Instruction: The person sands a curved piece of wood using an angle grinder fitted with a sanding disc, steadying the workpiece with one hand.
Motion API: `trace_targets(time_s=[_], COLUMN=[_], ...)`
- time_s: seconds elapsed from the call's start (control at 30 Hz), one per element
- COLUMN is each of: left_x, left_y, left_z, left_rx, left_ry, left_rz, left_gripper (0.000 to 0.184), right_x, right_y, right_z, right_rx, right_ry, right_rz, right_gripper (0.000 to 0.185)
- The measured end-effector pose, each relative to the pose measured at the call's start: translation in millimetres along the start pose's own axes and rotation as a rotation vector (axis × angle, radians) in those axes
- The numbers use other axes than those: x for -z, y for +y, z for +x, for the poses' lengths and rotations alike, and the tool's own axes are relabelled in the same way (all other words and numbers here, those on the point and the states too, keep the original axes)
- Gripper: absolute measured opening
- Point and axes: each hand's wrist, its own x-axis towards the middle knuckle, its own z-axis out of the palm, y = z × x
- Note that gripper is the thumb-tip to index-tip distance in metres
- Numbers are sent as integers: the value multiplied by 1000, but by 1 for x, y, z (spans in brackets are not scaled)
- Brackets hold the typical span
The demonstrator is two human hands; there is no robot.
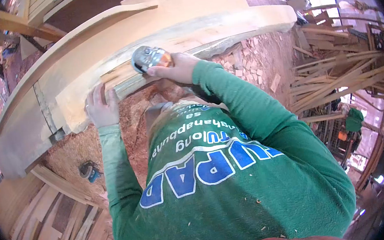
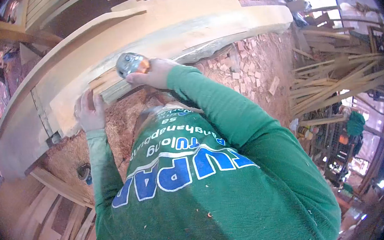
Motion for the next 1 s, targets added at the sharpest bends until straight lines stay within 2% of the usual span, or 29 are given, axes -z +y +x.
trace_targets(time_s=[0.13,0.23,0.27,0.33,0.5,0.63,0.67,0.77,0.83,0.9,0.97,1.0], left_x=[-32,-49,-56,-70,-90,-103,-108,-106,-99,-98,-101,-104], left_y=[32,64,73,90,140,172,177,186,196,201,203,198], left_z=[28,44,48,54,63,63,63,63,72,65,53,47], left_rx=[-138,-200,-228,-281,-309,-325,-303,-266,-191,-116,-80,-124], left_ry=[-93,-201,-221,-256,-348,-388,-391,-350,-405,-441,-452,-404], left_rz=[28,82,65,37,19,38,30,31,43,58,75,64], left_gripper=[51,58,59,61,64,66,64,55,52,45,33,30], right_x=[29,60,71,96,160,194,202,219,211,194,179,170], right_y=[61,115,124,150,202,259,300,367,345,391,434,433], right_z=[-23,-27,-37,-46,-74,-82,-72,-72,-101,-107,-125,-132], right_rx=[-46,-217,-174,-237,-338,-360,-341,-392,-177,23,-138,-167], right_ry=[215,240,281,311,371,506,492,653,801,1067,1066,1043], right_rz=[139,233,298,341,375,345,396,408,589,500,702,779], right_gripper=[88,91,92,91,87,88,88,68,57,52,55,56])
